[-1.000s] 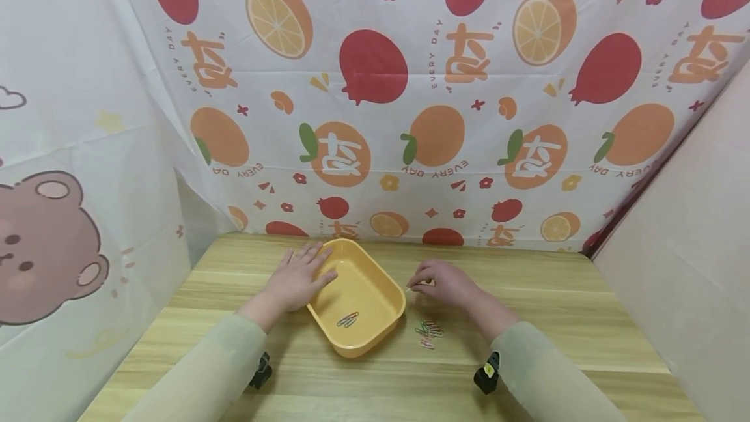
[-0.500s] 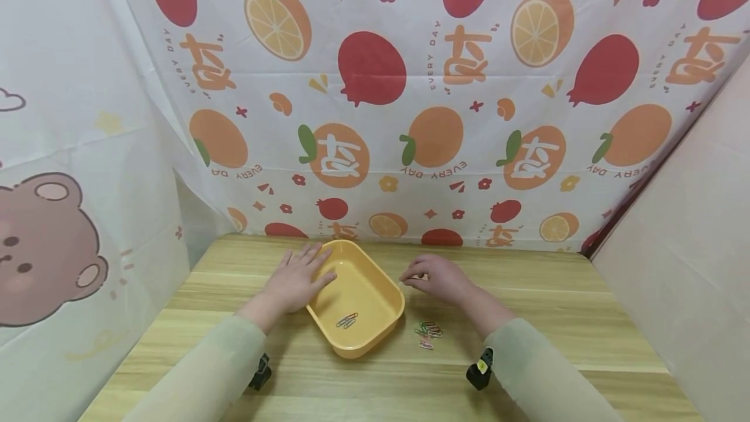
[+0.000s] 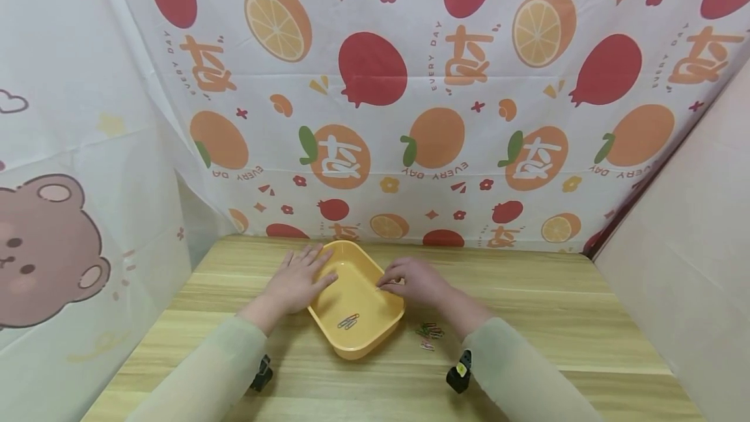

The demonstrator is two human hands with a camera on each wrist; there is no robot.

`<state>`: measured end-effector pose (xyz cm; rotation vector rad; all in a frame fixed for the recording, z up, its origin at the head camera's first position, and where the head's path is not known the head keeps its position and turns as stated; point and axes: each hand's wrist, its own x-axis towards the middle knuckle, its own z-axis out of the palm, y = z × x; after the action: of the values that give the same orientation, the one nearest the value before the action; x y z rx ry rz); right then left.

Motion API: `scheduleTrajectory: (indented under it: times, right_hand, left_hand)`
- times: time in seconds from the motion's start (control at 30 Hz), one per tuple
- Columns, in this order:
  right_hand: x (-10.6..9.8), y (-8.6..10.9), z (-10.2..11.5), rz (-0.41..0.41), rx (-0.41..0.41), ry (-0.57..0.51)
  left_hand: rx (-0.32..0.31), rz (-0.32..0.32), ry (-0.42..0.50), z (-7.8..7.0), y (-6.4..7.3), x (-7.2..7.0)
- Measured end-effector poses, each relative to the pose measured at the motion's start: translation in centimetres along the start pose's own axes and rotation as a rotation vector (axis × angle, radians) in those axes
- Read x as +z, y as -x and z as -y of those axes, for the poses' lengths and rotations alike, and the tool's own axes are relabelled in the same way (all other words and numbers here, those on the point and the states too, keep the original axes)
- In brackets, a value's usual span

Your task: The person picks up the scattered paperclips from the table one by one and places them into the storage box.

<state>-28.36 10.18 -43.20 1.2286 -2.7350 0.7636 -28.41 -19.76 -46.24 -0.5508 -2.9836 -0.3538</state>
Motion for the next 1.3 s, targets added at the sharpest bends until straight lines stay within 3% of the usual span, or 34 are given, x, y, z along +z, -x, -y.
scheduleTrajectory:
  times: [0.37, 0.67, 1.0, 1.3]
  right_hand:
    - [2.0, -2.1, 2.4, 0.060, -0.051, 0.026]
    - [3.1, -2.9, 3.0, 0.130, -0.073, 0.044]
    - [4.4, -3.9, 3.2, 0.244, 0.012, 0.173]
    - [5.6, -4.5, 3.4, 0.301, 0.033, 0.287]
  left_hand:
    - [-0.001, 0.001, -0.020, 0.0, 0.1, -0.1]
    - [-0.005, 0.010, -0.009, 0.0, 0.1, 0.0]
    - [-0.007, -0.004, -0.027, -0.2, 0.1, -0.1]
    - [0.002, -0.003, -0.025, -0.3, 0.2, -0.1]
